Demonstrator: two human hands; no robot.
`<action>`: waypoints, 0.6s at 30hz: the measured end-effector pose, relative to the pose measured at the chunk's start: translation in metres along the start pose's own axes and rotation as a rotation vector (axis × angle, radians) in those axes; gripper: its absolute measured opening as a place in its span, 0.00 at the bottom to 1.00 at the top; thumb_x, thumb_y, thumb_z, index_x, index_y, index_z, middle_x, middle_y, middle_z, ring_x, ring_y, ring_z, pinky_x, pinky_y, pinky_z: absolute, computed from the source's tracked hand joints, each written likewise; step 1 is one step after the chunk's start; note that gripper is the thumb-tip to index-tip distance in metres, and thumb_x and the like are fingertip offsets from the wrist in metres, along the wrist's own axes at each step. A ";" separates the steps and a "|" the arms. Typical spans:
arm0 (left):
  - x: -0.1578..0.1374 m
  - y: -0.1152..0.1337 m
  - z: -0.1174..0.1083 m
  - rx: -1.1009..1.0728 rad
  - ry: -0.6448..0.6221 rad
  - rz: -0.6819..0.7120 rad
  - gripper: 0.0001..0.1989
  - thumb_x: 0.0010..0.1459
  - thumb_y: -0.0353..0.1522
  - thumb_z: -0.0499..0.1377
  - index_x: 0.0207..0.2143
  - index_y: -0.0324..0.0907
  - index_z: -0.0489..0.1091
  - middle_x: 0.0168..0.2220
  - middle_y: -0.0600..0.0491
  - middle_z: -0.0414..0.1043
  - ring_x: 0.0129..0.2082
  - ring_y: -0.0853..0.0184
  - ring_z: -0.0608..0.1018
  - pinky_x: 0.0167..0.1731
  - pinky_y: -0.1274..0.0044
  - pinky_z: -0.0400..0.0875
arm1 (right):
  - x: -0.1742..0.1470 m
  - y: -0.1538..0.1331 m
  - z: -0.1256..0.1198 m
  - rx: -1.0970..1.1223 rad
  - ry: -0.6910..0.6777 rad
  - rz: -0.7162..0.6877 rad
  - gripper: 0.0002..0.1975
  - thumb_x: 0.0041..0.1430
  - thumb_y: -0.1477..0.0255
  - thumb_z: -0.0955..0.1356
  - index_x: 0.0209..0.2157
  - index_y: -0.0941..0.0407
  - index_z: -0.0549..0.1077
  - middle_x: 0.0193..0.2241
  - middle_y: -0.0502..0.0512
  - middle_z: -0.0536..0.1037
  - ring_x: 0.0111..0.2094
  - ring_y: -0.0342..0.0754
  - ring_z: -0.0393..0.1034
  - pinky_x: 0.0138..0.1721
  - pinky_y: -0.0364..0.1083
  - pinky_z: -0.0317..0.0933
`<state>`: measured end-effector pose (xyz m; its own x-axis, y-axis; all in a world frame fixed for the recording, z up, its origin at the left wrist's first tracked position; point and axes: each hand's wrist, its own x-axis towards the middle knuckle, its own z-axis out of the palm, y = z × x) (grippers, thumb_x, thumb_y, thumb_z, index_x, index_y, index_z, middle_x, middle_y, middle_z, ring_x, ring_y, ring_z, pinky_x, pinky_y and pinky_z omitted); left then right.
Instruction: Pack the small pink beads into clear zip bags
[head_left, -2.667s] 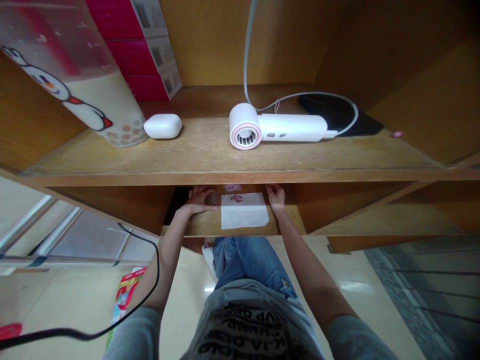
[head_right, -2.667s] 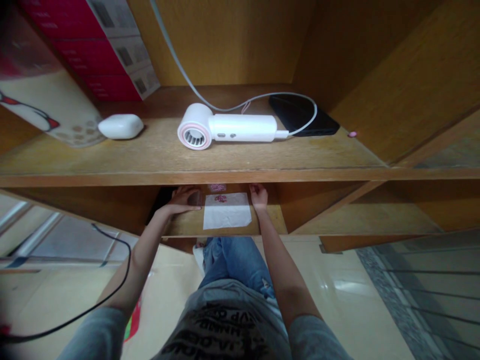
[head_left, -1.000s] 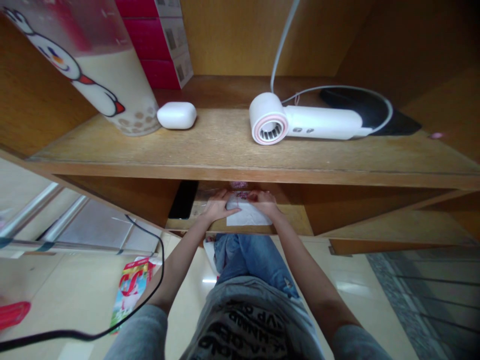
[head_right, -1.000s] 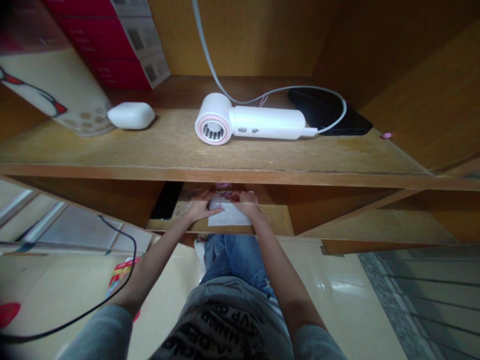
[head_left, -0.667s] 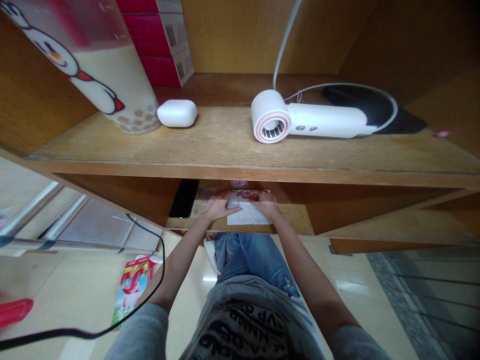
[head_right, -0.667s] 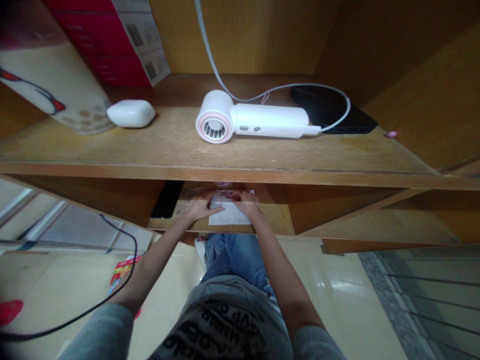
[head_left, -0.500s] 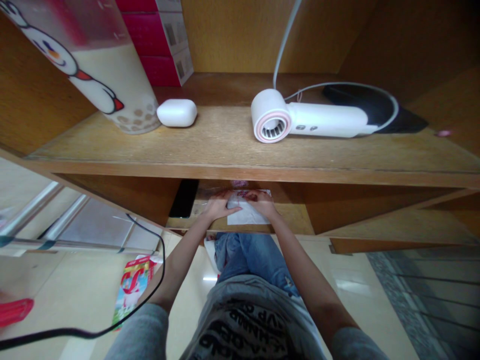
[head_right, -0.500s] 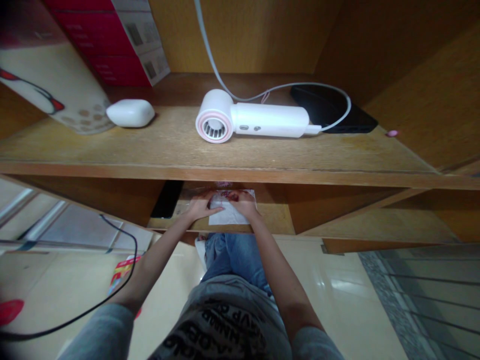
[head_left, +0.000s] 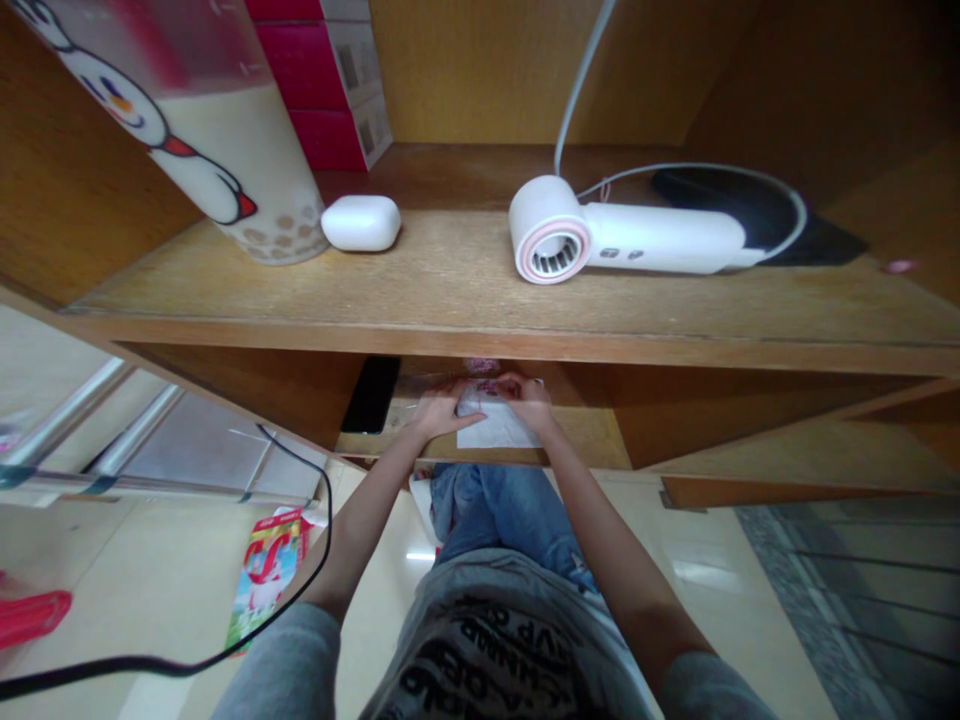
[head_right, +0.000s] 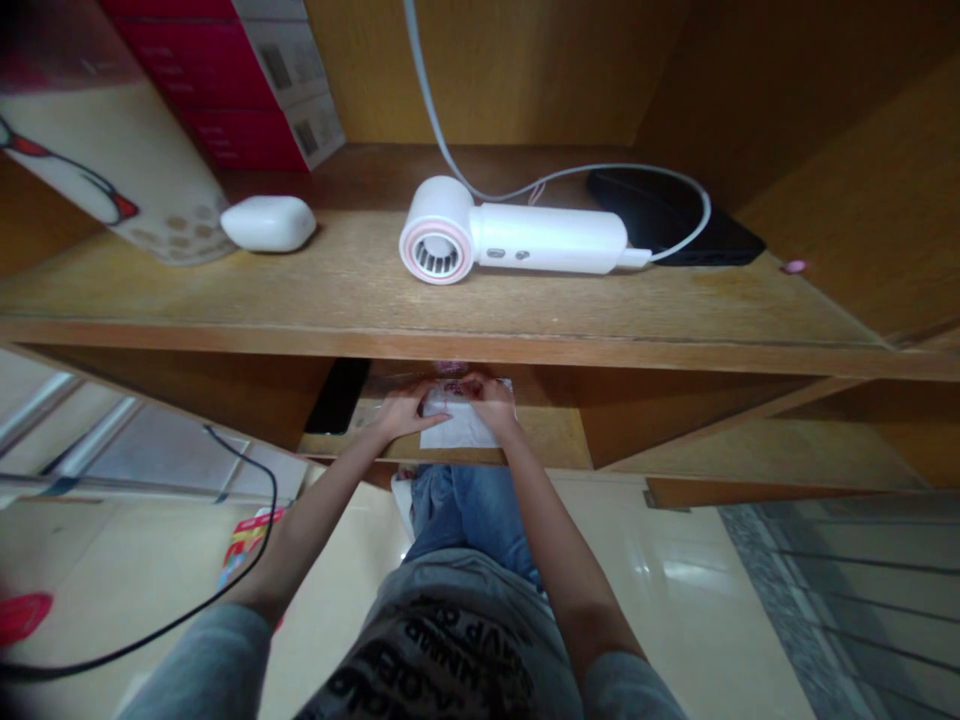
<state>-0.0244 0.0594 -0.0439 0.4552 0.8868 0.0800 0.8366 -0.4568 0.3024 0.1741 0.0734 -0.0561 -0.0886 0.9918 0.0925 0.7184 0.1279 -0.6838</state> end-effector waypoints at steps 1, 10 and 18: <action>0.000 0.001 0.000 0.001 -0.007 -0.011 0.32 0.51 0.52 0.52 0.53 0.43 0.60 0.47 0.48 0.69 0.46 0.58 0.72 0.44 0.75 0.64 | 0.000 0.002 -0.003 -0.047 0.005 0.022 0.11 0.54 0.64 0.64 0.35 0.52 0.75 0.27 0.49 0.78 0.26 0.43 0.69 0.26 0.39 0.57; 0.000 0.004 -0.002 0.018 -0.043 -0.047 0.31 0.51 0.51 0.52 0.53 0.43 0.60 0.44 0.49 0.71 0.43 0.59 0.73 0.43 0.76 0.64 | 0.003 0.001 -0.005 -0.265 -0.085 0.150 0.13 0.54 0.58 0.64 0.35 0.49 0.75 0.31 0.49 0.79 0.32 0.45 0.71 0.32 0.40 0.61; 0.000 0.000 0.002 0.046 -0.022 -0.010 0.32 0.51 0.53 0.49 0.53 0.44 0.60 0.47 0.48 0.70 0.45 0.59 0.72 0.43 0.75 0.65 | 0.003 0.001 0.000 -0.311 -0.096 0.186 0.13 0.54 0.58 0.64 0.36 0.49 0.74 0.32 0.51 0.78 0.34 0.47 0.72 0.33 0.42 0.62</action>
<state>-0.0242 0.0595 -0.0455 0.4534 0.8896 0.0561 0.8539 -0.4515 0.2589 0.1748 0.0767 -0.0561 0.0092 0.9958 -0.0910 0.9021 -0.0475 -0.4289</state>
